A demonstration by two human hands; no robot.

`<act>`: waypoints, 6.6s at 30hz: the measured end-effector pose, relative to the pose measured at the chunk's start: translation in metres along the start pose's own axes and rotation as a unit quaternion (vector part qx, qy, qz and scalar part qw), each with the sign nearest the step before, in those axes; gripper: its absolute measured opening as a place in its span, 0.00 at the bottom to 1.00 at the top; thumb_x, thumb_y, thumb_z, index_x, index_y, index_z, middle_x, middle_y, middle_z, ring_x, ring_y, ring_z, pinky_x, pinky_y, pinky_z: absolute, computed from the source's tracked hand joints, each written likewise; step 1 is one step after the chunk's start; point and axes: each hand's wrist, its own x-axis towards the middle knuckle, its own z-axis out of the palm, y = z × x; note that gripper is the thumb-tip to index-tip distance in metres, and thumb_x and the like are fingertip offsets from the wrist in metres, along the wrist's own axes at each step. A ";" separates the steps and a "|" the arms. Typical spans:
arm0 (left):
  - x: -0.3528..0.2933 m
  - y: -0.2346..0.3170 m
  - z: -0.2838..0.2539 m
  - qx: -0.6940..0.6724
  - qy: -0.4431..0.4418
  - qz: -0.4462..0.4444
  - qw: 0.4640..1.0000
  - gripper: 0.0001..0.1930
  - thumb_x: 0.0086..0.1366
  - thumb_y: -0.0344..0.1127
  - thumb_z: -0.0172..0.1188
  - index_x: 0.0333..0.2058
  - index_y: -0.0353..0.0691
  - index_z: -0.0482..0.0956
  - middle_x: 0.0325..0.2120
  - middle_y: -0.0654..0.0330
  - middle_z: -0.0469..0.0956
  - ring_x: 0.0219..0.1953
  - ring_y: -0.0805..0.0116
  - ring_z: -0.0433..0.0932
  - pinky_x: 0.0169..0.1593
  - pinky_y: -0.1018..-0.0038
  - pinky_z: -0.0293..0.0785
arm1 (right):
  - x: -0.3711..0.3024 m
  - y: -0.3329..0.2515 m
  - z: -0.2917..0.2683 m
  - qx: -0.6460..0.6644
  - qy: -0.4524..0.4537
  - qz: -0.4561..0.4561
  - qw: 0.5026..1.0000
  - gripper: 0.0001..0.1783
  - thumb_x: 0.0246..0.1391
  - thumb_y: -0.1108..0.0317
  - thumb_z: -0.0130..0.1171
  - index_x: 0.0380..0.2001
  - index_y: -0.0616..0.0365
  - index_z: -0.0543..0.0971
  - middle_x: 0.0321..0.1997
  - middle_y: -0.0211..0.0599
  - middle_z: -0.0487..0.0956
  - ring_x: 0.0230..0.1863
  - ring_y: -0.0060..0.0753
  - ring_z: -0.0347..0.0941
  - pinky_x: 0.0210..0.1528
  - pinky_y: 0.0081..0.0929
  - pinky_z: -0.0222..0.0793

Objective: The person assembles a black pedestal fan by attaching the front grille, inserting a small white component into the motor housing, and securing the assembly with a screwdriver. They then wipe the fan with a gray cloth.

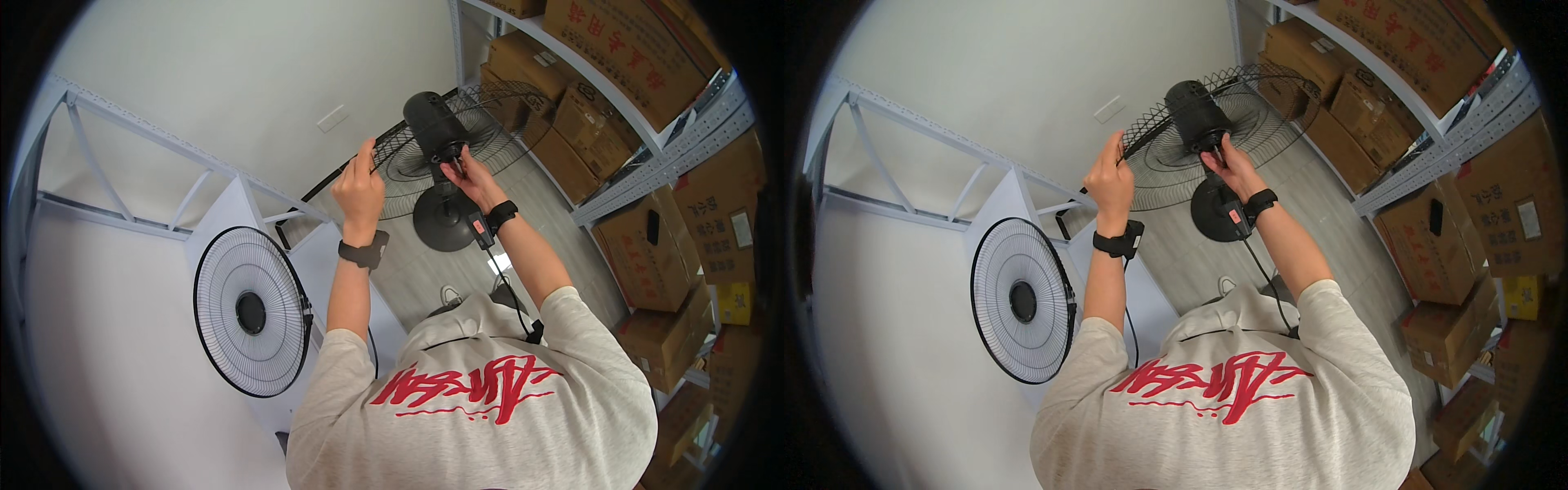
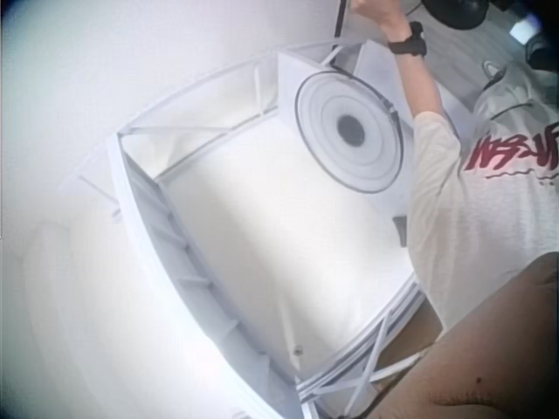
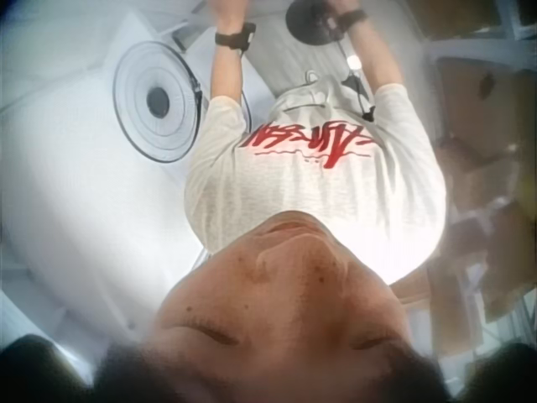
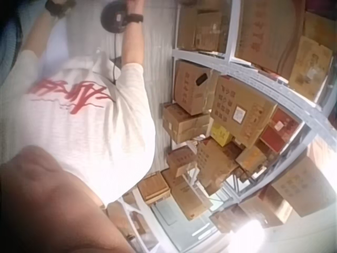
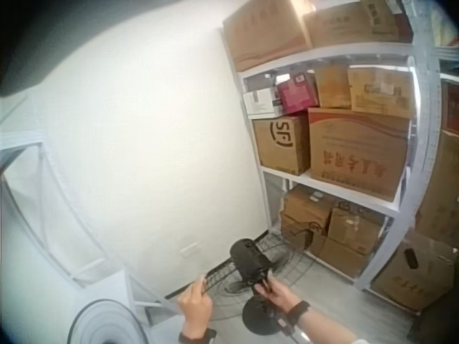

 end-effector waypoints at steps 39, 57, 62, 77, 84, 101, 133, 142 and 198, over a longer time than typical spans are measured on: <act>-0.010 0.014 -0.026 -0.104 -0.098 -0.085 0.986 0.28 0.57 0.26 0.68 0.58 0.45 0.78 0.39 0.55 0.84 0.40 0.58 0.85 0.42 0.68 0.80 | -0.143 -0.192 0.027 -0.584 0.089 -0.714 0.377 0.25 0.53 0.66 0.73 0.54 0.53 0.78 0.56 0.39 0.78 0.59 0.46 0.72 0.56 0.39 0.71; -0.034 0.011 -0.030 -0.080 -0.069 -0.244 0.964 0.23 0.67 0.25 0.58 0.61 0.41 0.75 0.52 0.50 0.81 0.54 0.55 0.80 0.59 0.65 0.73 | 0.006 -0.190 -0.139 -0.599 0.027 -0.342 0.724 0.23 0.73 0.53 0.48 0.58 0.56 0.79 0.53 0.41 0.84 0.56 0.35 0.80 0.55 0.29 0.73; -0.028 0.015 -0.023 -0.077 -0.100 -0.230 0.965 0.22 0.67 0.21 0.52 0.59 0.39 0.76 0.52 0.50 0.81 0.52 0.57 0.81 0.56 0.68 0.74 | 0.025 -0.179 -0.192 -0.609 0.062 -0.429 0.664 0.23 0.68 0.57 0.57 0.61 0.55 0.77 0.55 0.42 0.83 0.56 0.36 0.80 0.60 0.32 0.71; -0.031 0.036 -0.034 -0.057 -0.090 -0.237 0.966 0.21 0.70 0.27 0.57 0.61 0.36 0.75 0.55 0.50 0.80 0.57 0.57 0.79 0.60 0.66 0.72 | -0.018 -0.199 -0.108 -0.579 0.061 -0.529 0.618 0.16 0.68 0.67 0.55 0.55 0.57 0.81 0.46 0.45 0.86 0.46 0.40 0.85 0.47 0.29 0.77; -0.031 0.035 -0.028 -0.059 -0.080 -0.237 0.966 0.21 0.70 0.26 0.55 0.61 0.38 0.74 0.55 0.50 0.79 0.56 0.55 0.79 0.59 0.66 0.72 | 0.005 -0.181 -0.163 -0.543 0.072 -0.402 0.733 0.18 0.69 0.62 0.56 0.57 0.58 0.80 0.52 0.45 0.84 0.57 0.38 0.80 0.58 0.31 0.72; -0.039 0.027 -0.025 -0.065 -0.075 -0.235 0.967 0.25 0.65 0.18 0.51 0.60 0.39 0.76 0.53 0.51 0.80 0.54 0.56 0.81 0.57 0.67 0.75 | -0.028 -0.211 -0.099 -0.651 0.121 -0.465 0.587 0.15 0.68 0.65 0.56 0.55 0.47 0.83 0.39 0.46 0.85 0.37 0.40 0.85 0.37 0.30 0.77; -0.045 0.013 -0.021 -0.157 -0.075 -0.198 0.965 0.23 0.61 0.16 0.52 0.54 0.37 0.79 0.45 0.51 0.82 0.44 0.59 0.83 0.49 0.70 0.78 | -0.011 -0.211 -0.110 -0.637 0.162 -0.445 0.609 0.22 0.70 0.48 0.52 0.51 0.51 0.85 0.45 0.43 0.86 0.49 0.44 0.83 0.50 0.34 0.75; -0.039 0.010 -0.012 -0.138 -0.122 -0.175 0.967 0.24 0.63 0.20 0.56 0.59 0.41 0.76 0.46 0.52 0.82 0.46 0.57 0.83 0.50 0.67 0.78 | 0.029 -0.238 -0.084 -0.684 0.207 -0.409 0.567 0.32 0.65 0.37 0.53 0.53 0.52 0.83 0.44 0.50 0.85 0.50 0.52 0.81 0.51 0.42 0.75; -0.203 0.026 -0.298 0.241 -0.034 -0.349 0.905 0.18 0.60 0.31 0.63 0.50 0.42 0.81 0.48 0.54 0.82 0.51 0.51 0.79 0.56 0.60 0.74 | -0.130 0.094 0.140 -0.544 -0.499 -0.387 0.552 0.18 0.58 0.75 0.59 0.53 0.58 0.78 0.55 0.48 0.80 0.56 0.47 0.78 0.56 0.36 0.74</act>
